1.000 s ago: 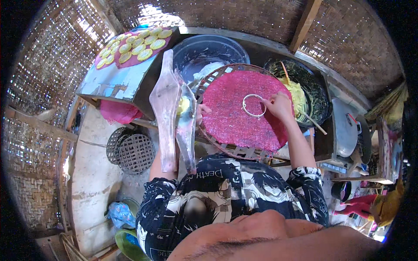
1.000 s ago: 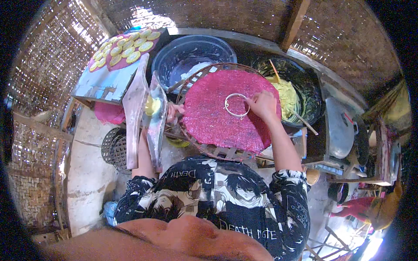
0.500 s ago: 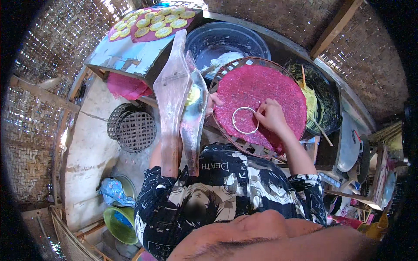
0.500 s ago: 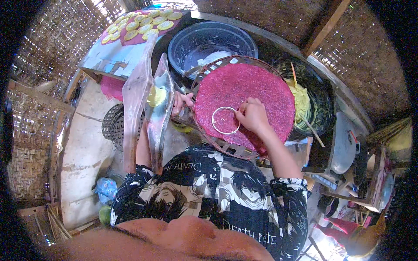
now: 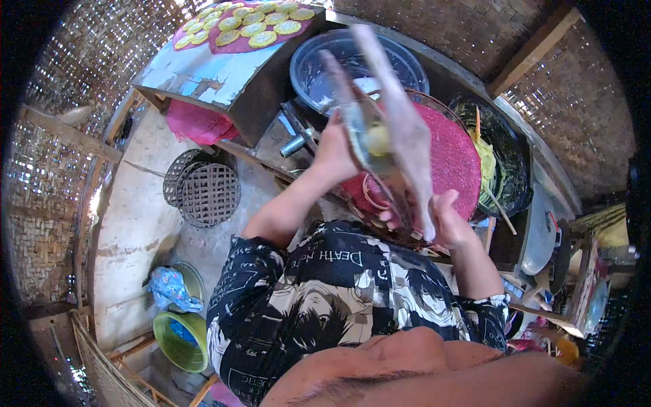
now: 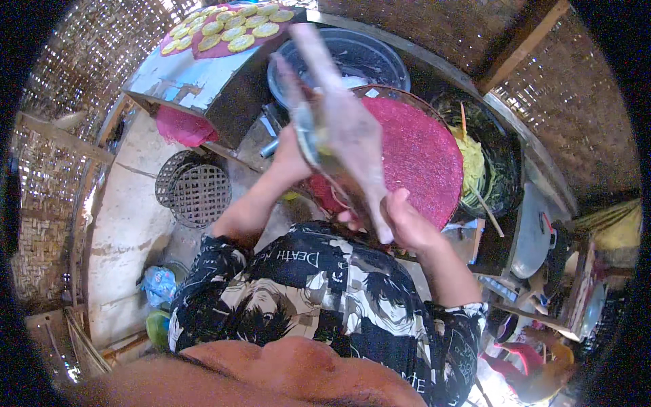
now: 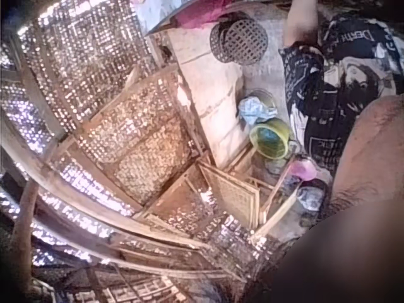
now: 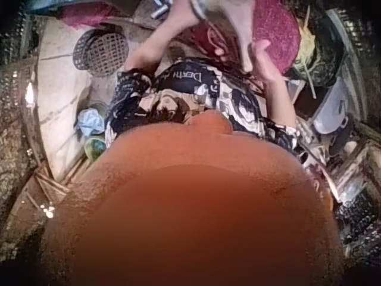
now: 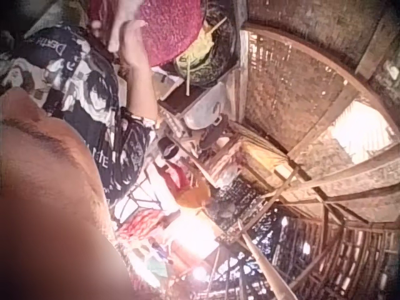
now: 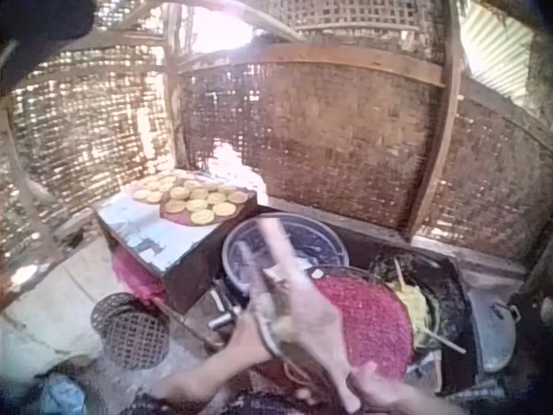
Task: The person prepares traditional round snacks by spreading batter onto a red circular surface, adding a yellow ring, and filling it with a yellow paste using a wooden tool.
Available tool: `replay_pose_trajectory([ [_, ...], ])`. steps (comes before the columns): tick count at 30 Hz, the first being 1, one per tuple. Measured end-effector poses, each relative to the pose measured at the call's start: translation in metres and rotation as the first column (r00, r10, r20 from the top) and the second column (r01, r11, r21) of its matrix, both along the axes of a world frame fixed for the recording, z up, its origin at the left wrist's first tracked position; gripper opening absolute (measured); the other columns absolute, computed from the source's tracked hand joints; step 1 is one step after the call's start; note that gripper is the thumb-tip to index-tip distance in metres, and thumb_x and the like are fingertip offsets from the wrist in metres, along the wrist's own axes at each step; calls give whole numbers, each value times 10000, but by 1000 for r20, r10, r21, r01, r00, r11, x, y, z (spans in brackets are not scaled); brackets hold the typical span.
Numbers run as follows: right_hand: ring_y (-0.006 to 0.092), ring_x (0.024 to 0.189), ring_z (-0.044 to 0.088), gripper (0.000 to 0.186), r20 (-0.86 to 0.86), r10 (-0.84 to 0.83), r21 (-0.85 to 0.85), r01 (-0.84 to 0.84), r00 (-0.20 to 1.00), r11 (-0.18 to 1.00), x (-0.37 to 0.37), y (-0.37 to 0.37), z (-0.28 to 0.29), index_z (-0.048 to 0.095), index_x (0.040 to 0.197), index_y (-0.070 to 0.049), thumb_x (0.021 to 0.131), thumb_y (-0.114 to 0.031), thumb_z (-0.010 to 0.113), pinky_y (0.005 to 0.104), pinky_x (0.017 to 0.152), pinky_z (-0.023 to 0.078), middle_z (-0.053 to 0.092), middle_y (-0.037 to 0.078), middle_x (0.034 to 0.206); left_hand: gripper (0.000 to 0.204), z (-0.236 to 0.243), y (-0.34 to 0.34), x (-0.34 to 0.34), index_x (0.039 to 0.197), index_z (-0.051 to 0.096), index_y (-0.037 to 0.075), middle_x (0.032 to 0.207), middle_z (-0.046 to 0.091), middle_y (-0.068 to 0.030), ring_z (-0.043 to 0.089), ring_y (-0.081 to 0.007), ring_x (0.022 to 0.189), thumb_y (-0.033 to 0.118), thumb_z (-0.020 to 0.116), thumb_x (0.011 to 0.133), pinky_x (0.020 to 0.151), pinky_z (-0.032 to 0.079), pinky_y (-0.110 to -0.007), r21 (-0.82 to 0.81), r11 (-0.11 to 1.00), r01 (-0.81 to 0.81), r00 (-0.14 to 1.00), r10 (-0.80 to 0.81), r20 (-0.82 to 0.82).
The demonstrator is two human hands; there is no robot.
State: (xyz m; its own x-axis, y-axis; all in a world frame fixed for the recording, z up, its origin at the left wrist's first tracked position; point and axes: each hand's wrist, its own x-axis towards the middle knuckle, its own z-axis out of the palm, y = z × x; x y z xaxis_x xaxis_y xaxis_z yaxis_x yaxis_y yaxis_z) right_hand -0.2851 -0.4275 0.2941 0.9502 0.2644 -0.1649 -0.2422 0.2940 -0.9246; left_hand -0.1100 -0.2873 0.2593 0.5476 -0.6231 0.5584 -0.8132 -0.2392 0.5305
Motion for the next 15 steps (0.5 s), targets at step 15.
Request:
replay_pose_trajectory([
  [15, 249, 744, 584, 933, -472, -60, 18, 78, 880, 997, -28, -58, 10, 309, 1243, 35, 724, -736, 226, 317, 658, 457, 570, 180, 910, 681, 18, -71, 54, 1179, 400, 28, 1028, 548, -150, 489, -323, 1035, 566, 462, 765, 919, 353, -482, -984, 156, -84, -427, -898, -105],
])
